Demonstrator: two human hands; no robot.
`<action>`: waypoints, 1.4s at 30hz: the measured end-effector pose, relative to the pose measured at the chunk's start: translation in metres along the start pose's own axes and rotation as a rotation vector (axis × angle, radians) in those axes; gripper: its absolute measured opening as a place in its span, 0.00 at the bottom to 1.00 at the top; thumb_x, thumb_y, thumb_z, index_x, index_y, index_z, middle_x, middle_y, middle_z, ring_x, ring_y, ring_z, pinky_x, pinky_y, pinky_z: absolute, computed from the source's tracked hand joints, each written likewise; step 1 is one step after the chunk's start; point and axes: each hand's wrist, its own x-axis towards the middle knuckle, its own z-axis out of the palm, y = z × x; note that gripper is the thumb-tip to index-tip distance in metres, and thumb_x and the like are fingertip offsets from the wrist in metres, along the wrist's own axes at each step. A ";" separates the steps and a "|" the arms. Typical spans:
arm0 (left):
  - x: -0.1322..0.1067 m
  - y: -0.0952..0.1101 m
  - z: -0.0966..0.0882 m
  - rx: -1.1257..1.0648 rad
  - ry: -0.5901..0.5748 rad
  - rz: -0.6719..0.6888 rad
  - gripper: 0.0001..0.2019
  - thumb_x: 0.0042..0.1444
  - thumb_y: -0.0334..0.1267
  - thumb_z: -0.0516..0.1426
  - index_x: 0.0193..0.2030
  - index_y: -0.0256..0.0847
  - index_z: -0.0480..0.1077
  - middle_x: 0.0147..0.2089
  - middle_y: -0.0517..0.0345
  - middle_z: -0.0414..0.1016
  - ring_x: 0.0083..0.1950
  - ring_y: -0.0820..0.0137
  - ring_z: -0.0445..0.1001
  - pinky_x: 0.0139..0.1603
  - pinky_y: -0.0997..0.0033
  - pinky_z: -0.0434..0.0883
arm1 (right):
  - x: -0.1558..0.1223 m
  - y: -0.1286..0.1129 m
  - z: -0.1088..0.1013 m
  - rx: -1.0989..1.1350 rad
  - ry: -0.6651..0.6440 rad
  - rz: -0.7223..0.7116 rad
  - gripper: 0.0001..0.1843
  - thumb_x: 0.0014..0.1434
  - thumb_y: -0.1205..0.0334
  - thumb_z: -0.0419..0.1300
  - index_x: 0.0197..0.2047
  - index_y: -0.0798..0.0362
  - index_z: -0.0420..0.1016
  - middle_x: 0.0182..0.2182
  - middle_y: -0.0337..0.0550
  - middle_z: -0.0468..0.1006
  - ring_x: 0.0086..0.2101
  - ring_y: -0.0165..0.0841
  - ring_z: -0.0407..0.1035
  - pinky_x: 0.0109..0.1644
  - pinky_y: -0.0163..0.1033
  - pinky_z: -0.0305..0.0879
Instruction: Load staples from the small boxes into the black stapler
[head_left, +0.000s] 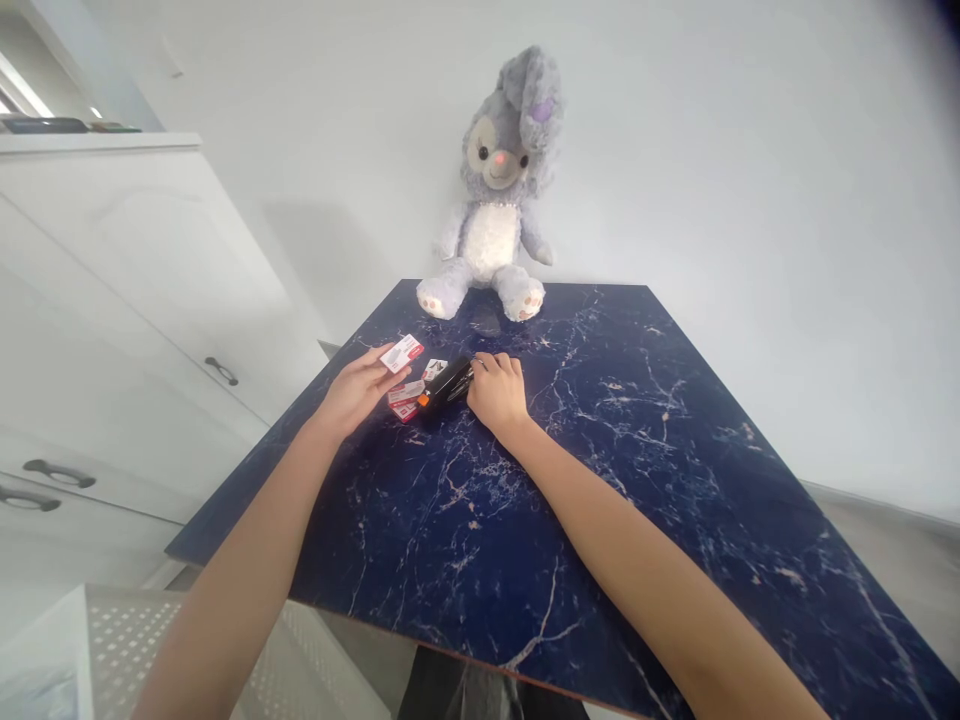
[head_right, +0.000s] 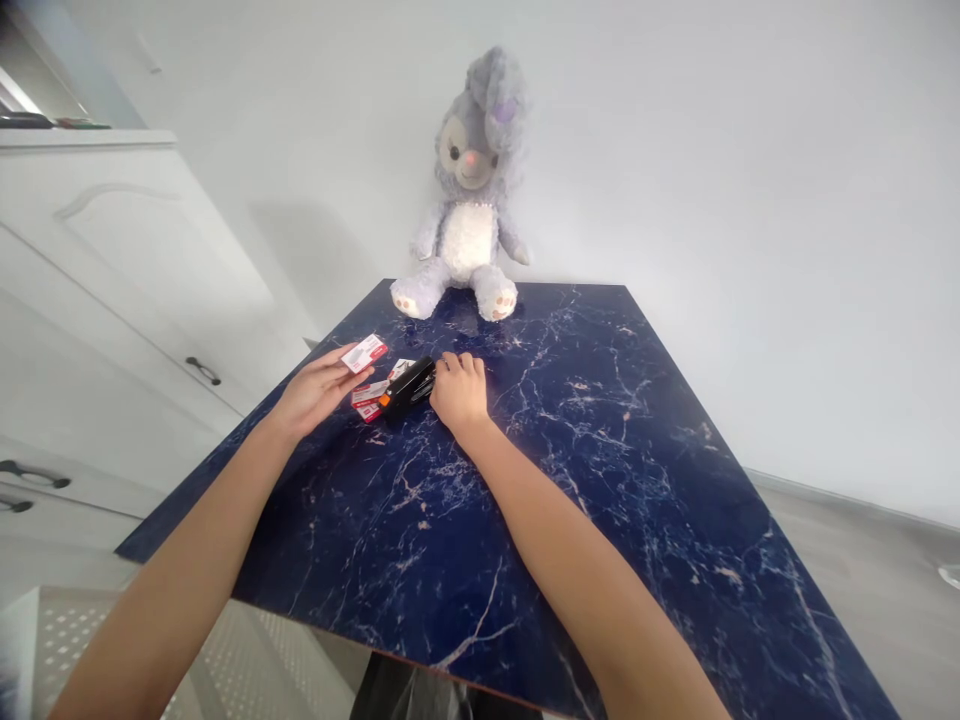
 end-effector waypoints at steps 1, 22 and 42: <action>0.000 -0.002 -0.001 0.012 0.007 -0.001 0.20 0.58 0.34 0.63 0.58 0.39 0.75 0.66 0.47 0.70 0.68 0.55 0.68 0.70 0.52 0.67 | 0.000 0.000 0.000 0.008 0.001 0.005 0.19 0.63 0.71 0.50 0.52 0.58 0.77 0.57 0.56 0.73 0.52 0.52 0.62 0.56 0.56 0.57; -0.007 -0.007 0.015 0.544 0.234 0.165 0.16 0.57 0.41 0.61 0.50 0.40 0.79 0.39 0.52 0.83 0.29 0.68 0.78 0.29 0.70 0.74 | 0.035 -0.008 -0.026 1.015 0.150 0.225 0.07 0.59 0.60 0.63 0.40 0.51 0.81 0.40 0.42 0.82 0.37 0.34 0.78 0.45 0.38 0.74; -0.011 0.005 0.023 -0.249 0.096 -0.115 0.14 0.54 0.29 0.63 0.48 0.33 0.80 0.49 0.45 0.81 0.48 0.62 0.80 0.43 0.70 0.80 | 0.043 -0.013 -0.061 0.505 0.098 -0.261 0.16 0.60 0.76 0.55 0.42 0.51 0.82 0.42 0.43 0.81 0.42 0.34 0.75 0.49 0.39 0.69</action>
